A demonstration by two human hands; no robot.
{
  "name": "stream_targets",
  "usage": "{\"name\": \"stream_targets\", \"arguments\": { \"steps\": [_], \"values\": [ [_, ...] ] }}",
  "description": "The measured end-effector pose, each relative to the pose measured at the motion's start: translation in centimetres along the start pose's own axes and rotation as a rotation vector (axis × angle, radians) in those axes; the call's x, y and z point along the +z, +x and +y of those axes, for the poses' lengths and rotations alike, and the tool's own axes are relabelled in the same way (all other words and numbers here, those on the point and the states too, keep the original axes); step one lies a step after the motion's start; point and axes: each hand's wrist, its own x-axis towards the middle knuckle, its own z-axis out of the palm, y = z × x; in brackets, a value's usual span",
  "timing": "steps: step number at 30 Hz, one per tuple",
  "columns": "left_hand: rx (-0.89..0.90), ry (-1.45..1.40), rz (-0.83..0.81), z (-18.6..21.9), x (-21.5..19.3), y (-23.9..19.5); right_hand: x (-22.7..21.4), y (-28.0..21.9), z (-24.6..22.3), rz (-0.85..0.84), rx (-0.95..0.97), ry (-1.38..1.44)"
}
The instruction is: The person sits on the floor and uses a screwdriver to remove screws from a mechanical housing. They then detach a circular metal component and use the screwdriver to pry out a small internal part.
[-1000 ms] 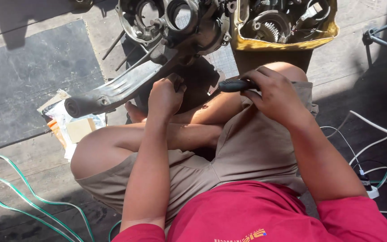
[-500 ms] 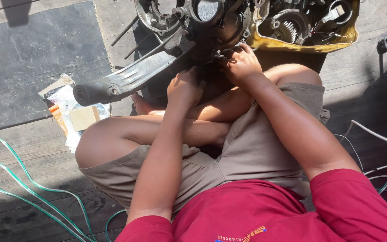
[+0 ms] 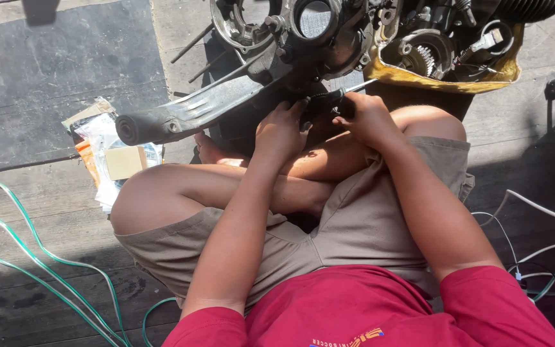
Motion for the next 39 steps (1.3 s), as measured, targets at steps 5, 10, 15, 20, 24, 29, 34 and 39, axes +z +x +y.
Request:
{"name": "stream_targets", "arguments": {
  "steps": [5,10,15,20,24,29,34,39],
  "values": [
    [0.07,-0.427,-0.02,1.8,-4.1,-2.5,-4.4,-1.8,-1.2,-0.009,0.101,0.521],
    [0.011,-0.467,0.017,1.2,-4.3,-2.0,-4.6,-3.7,-4.2,0.273,0.023,0.603],
    [-0.07,-0.388,-0.015,1.5,-5.2,-2.9,-4.1,-4.6,-6.6,0.152,0.077,0.983],
    [-0.08,-0.359,-0.038,1.8,-5.8,-3.1,-2.4,-4.0,-4.2,0.337,0.161,0.788],
    [-0.061,-0.368,0.001,2.0,-6.2,-3.0,-4.1,-4.2,-5.1,0.356,0.035,1.039],
    [-0.075,-0.394,-0.032,1.9,-6.8,-3.6,-3.2,-4.0,-4.9,-0.06,0.032,0.975],
    [-0.022,-0.564,-0.049,1.7,-6.2,-3.0,-0.7,-3.0,-3.9,0.049,0.205,1.274],
    [-0.019,-0.457,0.066,0.1,-3.3,-2.1,-2.3,-2.6,-0.8,0.341,0.162,1.175]
  ]
}}
